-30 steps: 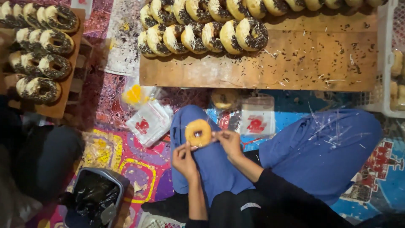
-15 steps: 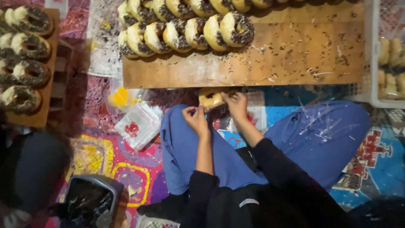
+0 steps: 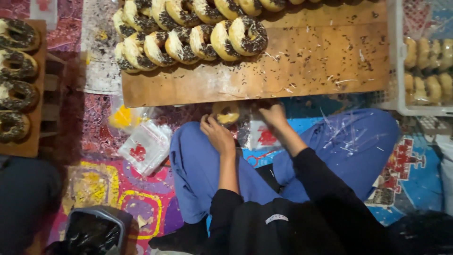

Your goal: The person sits on a floor mat and individually places chocolate-topped pastries into clear plastic bags. They pick each pastry from a wooden board, insert it into a bag, and place the sealed bag into a white crate. The process is repeated continuously throughout the clip.

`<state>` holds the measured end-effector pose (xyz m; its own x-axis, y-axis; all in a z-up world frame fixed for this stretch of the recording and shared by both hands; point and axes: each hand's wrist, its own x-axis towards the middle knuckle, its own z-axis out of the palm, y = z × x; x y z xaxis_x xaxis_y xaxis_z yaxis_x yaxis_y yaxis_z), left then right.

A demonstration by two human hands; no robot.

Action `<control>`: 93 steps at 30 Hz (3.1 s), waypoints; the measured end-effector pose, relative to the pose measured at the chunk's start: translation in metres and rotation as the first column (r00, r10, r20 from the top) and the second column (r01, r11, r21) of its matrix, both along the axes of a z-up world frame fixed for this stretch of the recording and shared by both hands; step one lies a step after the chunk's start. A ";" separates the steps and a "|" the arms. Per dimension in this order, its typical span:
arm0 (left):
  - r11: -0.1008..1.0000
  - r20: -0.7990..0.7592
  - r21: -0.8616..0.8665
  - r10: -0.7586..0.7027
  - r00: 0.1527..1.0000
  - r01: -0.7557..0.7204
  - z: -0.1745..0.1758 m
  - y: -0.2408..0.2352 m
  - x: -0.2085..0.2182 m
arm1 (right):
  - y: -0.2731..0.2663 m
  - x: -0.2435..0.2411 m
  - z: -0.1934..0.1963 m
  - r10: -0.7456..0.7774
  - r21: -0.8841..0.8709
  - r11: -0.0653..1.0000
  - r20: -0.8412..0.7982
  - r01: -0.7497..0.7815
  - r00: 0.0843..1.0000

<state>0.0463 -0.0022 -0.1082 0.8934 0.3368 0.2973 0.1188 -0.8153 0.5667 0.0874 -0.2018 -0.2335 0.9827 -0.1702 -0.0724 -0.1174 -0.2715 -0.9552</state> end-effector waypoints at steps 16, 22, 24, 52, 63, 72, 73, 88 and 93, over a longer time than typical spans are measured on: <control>0.976 -0.334 0.154 -0.095 0.938 0.153 -0.096 -0.003 0.028 | -0.019 -0.058 0.051 0.372 -0.866 0.444 -0.055 -0.230 0.927; 0.974 -0.457 0.098 -0.139 0.879 0.205 -0.071 -0.005 0.028 | -0.020 -0.052 0.028 0.386 -0.814 0.482 -0.134 -0.324 0.912; 0.965 -0.452 0.162 -0.114 0.885 0.207 -0.056 -0.007 0.026 | -0.020 -0.049 0.025 0.395 -0.834 0.413 -0.198 -0.366 0.897; 0.656 -0.304 -0.737 -0.539 0.785 0.165 0.013 -0.084 -0.049 | -0.053 -0.107 0.150 0.727 -0.882 0.409 0.158 -0.236 0.668; 0.699 -0.207 -0.594 -0.610 0.765 0.397 0.096 -0.114 -0.072 | -0.050 -0.134 0.240 0.539 -0.863 0.138 -0.346 -0.487 0.767; 0.097 0.501 -0.825 -0.331 0.800 0.556 0.094 -0.082 -0.066 | -0.010 -0.080 0.242 0.436 -0.854 0.442 -0.062 -0.274 0.898; -0.117 0.491 -0.871 -0.236 0.838 0.477 0.083 -0.068 -0.049 | 0.002 -0.079 0.240 0.407 -0.926 0.319 -0.058 -0.201 0.911; -0.618 -0.025 -0.776 0.238 0.971 0.131 0.049 0.071 -0.027 | -0.018 0.101 0.240 0.236 -0.839 0.542 0.200 0.042 0.951; -0.505 0.014 -0.846 0.294 0.956 0.168 0.038 0.113 -0.060 | -0.122 0.038 0.241 0.180 -0.697 0.715 0.263 0.057 0.948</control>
